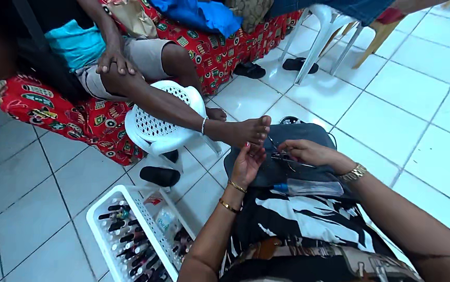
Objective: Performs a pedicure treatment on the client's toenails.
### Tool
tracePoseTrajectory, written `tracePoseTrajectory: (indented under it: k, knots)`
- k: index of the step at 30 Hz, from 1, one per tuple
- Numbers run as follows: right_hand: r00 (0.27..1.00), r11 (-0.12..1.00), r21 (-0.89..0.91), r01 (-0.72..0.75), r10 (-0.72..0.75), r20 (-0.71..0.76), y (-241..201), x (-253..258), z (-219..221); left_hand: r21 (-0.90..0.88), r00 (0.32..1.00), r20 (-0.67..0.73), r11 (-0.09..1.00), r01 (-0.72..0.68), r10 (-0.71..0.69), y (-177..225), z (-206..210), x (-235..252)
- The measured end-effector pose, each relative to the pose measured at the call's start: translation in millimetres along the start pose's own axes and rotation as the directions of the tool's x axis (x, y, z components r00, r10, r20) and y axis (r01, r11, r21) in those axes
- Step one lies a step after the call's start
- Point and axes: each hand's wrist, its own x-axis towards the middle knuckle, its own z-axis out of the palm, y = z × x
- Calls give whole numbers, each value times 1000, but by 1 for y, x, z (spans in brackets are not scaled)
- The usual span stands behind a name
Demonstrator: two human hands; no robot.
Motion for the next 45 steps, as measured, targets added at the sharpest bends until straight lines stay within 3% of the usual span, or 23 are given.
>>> tracePoseTrajectory:
  k: [6, 11, 15, 19, 22, 24, 26, 29, 31, 33, 36, 39, 41, 45]
  knots:
    - [992, 995, -105, -2, -11, -126, 4, 20, 33, -37, 1000, 8, 999, 12, -12, -1, -4, -2]
    - [996, 949, -313, 33, -58, -71, -1, 9, 26, -44, 1000, 22, 999, 23, -22, 0, -3, 0]
    - [944, 852, -507, 130, -262, -198, -2, 9, 35, -39, 999, 49, 999, 19, -17, -1, -5, 1]
    - [932, 798, -562, 218, -341, -122, 6, 25, 48, -33, 999, 47, 999, 9, -8, -1, -6, 1]
    - [843, 760, -561, 329, -504, -187, 16, 33, 50, 10, 1000, 20, 1000, 4, -4, -1, -5, 1]
    - [808, 798, -463, 387, -535, -245, 17, 31, 41, 13, 1000, 7, 1000, 3, -4, -1, -4, 1]
    - [817, 872, -300, 388, -476, -325, 11, 23, 27, 11, 1000, 5, 1000, 10, -10, -1, -4, 1]
    - [858, 912, 195, 360, -241, -454, 6, 11, 13, 0, 1000, -7, 1000, 21, -21, -1, -3, 2]
    - [892, 731, 578, 363, -93, -442, 4, 8, 10, 2, 1000, -14, 1000, 28, -28, 0, -2, 1]
    - [909, 552, 753, 357, -19, -417, -1, 7, 10, 7, 999, -14, 1000, 31, -30, 1, 0, 1]
    - [911, 460, 830, 316, 98, -401, -13, 7, 15, 13, 999, -26, 999, 34, -34, 2, 2, -1]
    - [892, 484, 829, 282, 187, -412, -27, 7, 18, 2, 999, -38, 999, 34, -34, 2, 3, -2]
    - [895, 509, 804, 308, 131, -426, -28, 6, 19, -6, 998, -45, 999, 40, -40, 2, 3, -2]
    - [910, 528, 747, 404, -147, -388, -33, 7, 18, -20, 998, -26, 999, 51, -51, 3, 0, -1]
